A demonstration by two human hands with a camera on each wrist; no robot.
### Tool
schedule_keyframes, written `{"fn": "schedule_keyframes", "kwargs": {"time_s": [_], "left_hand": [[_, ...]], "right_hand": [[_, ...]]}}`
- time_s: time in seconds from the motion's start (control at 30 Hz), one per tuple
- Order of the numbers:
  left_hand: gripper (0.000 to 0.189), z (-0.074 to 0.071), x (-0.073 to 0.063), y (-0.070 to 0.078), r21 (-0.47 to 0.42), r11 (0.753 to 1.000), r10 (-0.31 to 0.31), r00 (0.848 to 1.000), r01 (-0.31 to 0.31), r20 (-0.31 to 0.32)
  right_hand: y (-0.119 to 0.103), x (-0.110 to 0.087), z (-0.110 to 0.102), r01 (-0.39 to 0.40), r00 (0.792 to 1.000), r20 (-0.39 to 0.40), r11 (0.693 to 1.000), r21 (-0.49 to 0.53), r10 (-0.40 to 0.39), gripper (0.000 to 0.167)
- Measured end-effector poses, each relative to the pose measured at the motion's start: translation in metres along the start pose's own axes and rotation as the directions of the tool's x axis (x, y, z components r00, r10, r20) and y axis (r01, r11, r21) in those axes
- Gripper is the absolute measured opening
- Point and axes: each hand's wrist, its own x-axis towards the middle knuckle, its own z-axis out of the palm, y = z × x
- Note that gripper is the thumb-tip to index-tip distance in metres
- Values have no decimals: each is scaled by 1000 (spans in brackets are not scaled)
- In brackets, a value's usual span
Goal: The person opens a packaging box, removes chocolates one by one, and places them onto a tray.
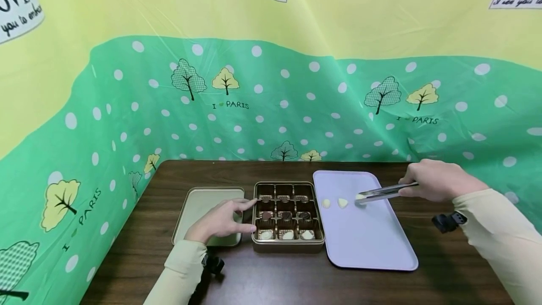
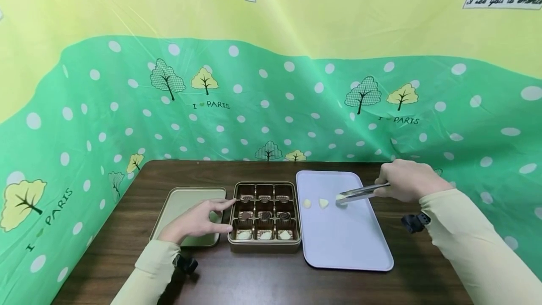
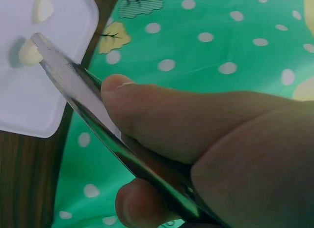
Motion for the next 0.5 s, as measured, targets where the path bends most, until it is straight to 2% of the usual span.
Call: {"fn": "schedule_keyframes", "kwargs": {"time_s": [0.2, 0.5], "left_hand": [[84, 0, 0, 0, -8, 1000, 4, 1000, -4, 4], [84, -1, -1, 1, -17, 1000, 2, 1000, -2, 10]], "right_hand": [[5, 2, 9, -23, 999, 39, 999, 27, 22, 32], [7, 5, 8, -25, 998, 60, 999, 33, 23, 24]]}}
